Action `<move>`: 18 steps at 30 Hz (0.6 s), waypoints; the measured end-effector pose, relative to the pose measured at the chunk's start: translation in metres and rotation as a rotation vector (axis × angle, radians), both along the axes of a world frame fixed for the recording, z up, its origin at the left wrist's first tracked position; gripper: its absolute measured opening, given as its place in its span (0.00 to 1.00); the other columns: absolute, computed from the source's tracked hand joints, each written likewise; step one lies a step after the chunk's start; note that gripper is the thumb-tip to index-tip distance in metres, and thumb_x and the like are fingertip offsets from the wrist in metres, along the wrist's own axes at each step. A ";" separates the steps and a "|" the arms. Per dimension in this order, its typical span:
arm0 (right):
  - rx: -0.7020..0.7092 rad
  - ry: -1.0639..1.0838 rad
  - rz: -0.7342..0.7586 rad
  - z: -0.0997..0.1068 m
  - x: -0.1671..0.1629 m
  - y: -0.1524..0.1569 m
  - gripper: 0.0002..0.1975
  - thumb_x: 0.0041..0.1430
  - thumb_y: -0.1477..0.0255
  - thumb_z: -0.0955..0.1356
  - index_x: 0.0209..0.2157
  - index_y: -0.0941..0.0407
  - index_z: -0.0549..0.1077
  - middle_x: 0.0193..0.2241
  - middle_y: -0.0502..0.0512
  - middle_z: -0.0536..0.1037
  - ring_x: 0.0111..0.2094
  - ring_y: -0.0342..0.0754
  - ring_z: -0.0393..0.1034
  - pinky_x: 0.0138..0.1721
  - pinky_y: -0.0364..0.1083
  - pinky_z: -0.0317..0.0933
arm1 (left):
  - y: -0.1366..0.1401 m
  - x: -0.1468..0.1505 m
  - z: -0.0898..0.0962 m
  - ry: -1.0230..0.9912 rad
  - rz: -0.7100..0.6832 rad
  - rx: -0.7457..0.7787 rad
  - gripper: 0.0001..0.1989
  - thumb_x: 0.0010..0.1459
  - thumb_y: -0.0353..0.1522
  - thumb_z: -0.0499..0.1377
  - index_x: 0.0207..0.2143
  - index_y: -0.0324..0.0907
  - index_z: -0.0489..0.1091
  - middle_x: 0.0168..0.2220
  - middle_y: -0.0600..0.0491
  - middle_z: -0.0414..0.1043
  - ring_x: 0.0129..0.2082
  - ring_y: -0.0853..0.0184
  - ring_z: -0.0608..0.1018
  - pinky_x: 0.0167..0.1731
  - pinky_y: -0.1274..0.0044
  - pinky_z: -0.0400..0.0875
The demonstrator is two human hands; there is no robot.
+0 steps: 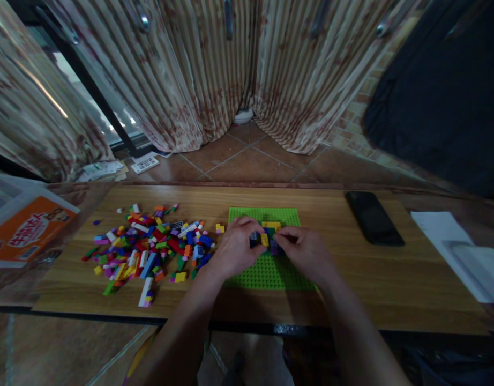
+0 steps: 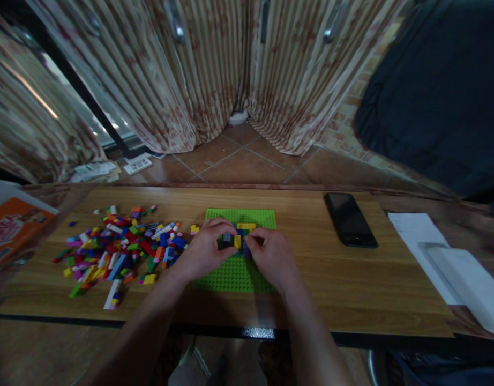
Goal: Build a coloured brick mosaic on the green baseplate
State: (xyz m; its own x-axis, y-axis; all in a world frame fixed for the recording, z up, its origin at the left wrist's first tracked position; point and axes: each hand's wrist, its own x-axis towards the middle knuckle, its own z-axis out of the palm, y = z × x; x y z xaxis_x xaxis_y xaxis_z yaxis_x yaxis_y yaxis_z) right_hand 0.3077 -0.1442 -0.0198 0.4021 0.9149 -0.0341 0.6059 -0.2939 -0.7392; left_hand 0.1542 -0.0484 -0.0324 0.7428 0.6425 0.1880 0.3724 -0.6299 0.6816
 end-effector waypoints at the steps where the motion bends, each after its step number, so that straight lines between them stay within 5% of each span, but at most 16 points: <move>1: -0.018 -0.016 0.019 0.000 -0.001 0.000 0.13 0.58 0.66 0.65 0.27 0.55 0.78 0.22 0.50 0.78 0.23 0.44 0.67 0.27 0.44 0.54 | 0.001 -0.002 0.000 -0.004 0.002 -0.008 0.12 0.48 0.26 0.64 0.38 0.41 0.73 0.43 0.50 0.72 0.47 0.61 0.72 0.52 0.66 0.68; 18: -0.114 -0.224 0.066 -0.003 -0.022 0.011 0.11 0.59 0.68 0.66 0.31 0.51 0.82 0.31 0.55 0.81 0.33 0.48 0.73 0.33 0.45 0.58 | 0.004 -0.010 0.001 -0.012 -0.008 -0.085 0.12 0.49 0.24 0.63 0.38 0.40 0.73 0.43 0.50 0.70 0.45 0.62 0.74 0.50 0.68 0.69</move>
